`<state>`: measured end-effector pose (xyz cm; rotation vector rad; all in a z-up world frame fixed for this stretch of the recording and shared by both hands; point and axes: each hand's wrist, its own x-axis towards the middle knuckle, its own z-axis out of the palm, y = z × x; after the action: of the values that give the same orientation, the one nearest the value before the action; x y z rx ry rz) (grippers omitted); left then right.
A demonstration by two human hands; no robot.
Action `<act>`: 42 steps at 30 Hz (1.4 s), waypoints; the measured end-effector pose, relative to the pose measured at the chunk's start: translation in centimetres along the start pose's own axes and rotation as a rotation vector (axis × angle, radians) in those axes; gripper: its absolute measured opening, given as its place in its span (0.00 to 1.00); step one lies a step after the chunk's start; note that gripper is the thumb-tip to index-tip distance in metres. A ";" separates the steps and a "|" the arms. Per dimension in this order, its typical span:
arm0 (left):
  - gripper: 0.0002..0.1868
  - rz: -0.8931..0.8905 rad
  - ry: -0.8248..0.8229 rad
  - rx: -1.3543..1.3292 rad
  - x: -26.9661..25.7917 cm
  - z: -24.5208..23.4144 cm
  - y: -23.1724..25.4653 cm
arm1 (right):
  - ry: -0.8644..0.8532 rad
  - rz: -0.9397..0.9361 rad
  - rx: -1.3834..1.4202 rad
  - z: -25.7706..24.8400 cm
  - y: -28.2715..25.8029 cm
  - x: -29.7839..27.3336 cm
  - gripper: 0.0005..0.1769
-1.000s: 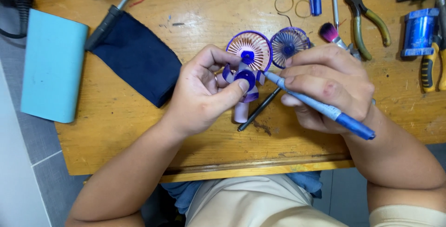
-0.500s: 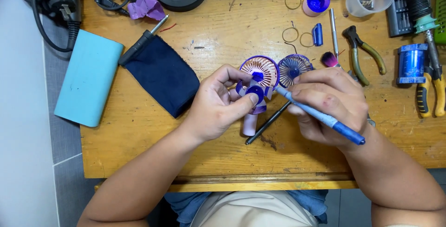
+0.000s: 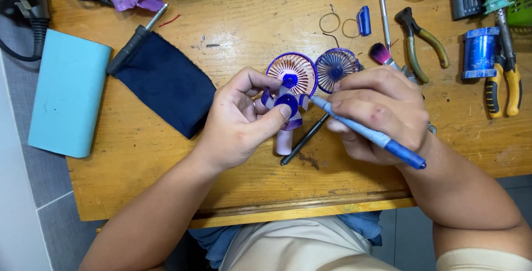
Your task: Marking a fan component with a marker, applying a substance with a brush, and pouring liquid from a container onto the part.
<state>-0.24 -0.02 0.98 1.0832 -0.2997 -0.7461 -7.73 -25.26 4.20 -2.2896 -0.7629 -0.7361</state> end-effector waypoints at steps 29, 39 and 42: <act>0.17 -0.025 0.070 0.089 0.0 0.0 0.3 | -0.096 -0.001 0.045 -0.7 -0.1 0.3 0.11; 0.17 -0.046 0.097 0.153 0.0 -0.1 0.6 | -0.102 -0.057 0.082 -0.4 0.5 -0.2 0.13; 0.17 -0.015 0.103 0.194 0.1 -0.3 0.3 | -0.158 -0.013 0.045 -0.5 -0.4 0.6 0.13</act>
<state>0.12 0.18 1.10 1.3043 -0.2799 -0.6819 -7.72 -25.14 5.11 -2.3243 -0.8577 -0.5429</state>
